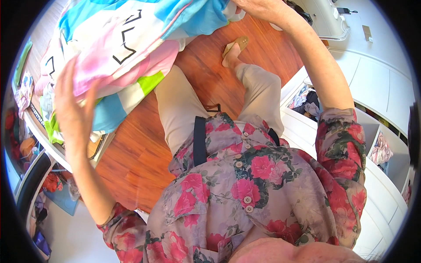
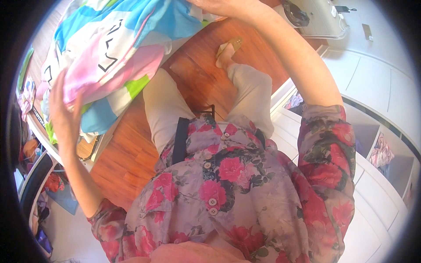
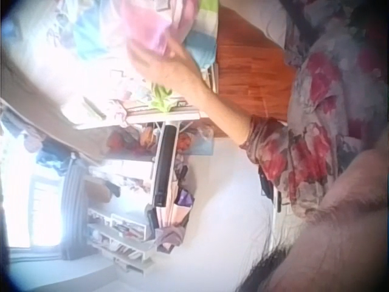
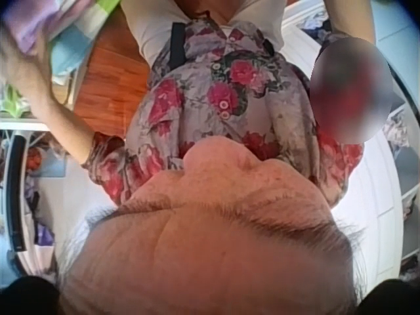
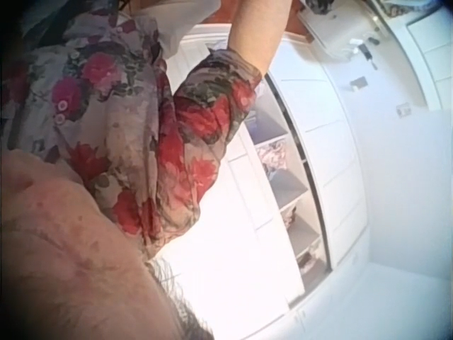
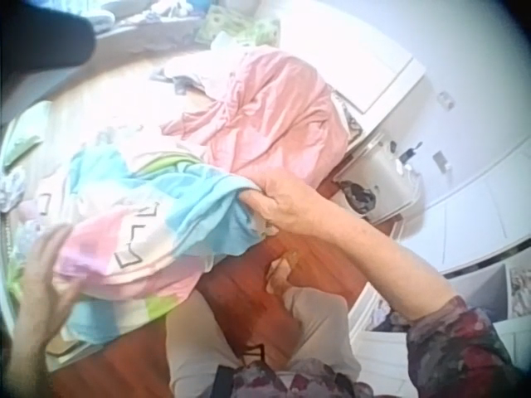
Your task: The person folds a pair of shorts by hand and then smooths and arranges a colorful duvet cover on a bed.
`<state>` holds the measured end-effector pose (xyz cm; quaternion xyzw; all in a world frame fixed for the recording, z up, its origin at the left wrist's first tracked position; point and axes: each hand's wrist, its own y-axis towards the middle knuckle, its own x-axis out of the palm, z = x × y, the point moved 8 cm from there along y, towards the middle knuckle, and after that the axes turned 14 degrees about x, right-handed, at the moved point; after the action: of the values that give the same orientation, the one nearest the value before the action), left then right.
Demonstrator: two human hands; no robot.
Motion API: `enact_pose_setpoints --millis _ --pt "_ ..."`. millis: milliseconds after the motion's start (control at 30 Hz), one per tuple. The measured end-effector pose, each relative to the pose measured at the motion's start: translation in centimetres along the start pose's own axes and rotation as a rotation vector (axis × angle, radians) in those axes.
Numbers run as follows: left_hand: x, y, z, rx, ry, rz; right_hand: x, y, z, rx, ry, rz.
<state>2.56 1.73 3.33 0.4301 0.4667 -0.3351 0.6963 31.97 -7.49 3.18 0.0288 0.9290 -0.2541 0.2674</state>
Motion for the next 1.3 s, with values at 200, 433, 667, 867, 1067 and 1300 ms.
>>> enact_pose_setpoints --millis 200,433,667,867,1067,1300 --pt "5.0 2.7 3.3 0.141 -0.090 0.019 0.3 -0.2 -2.5 -0.263 -0.028 0.037" --pt "4.7 1.8 1.6 -0.215 -0.394 0.192 -0.5 -1.5 -1.4 -0.290 -0.231 0.163" --pt "3.9 3.0 8.2 0.156 -0.258 0.273 1.0 -2.3 -3.6 -0.234 -0.090 0.090" --pt "6.9 2.7 5.5 0.020 -0.189 0.135 2.7 -3.3 -4.1 -0.173 -0.238 -0.039" --pt "5.1 0.7 2.5 -0.169 -0.524 0.397 3.3 -3.0 -2.5 -0.231 -0.337 0.031" --pt "4.8 -1.3 -0.7 -0.305 -0.556 0.333 5.9 -2.0 -1.3 -0.164 -0.346 -0.095"
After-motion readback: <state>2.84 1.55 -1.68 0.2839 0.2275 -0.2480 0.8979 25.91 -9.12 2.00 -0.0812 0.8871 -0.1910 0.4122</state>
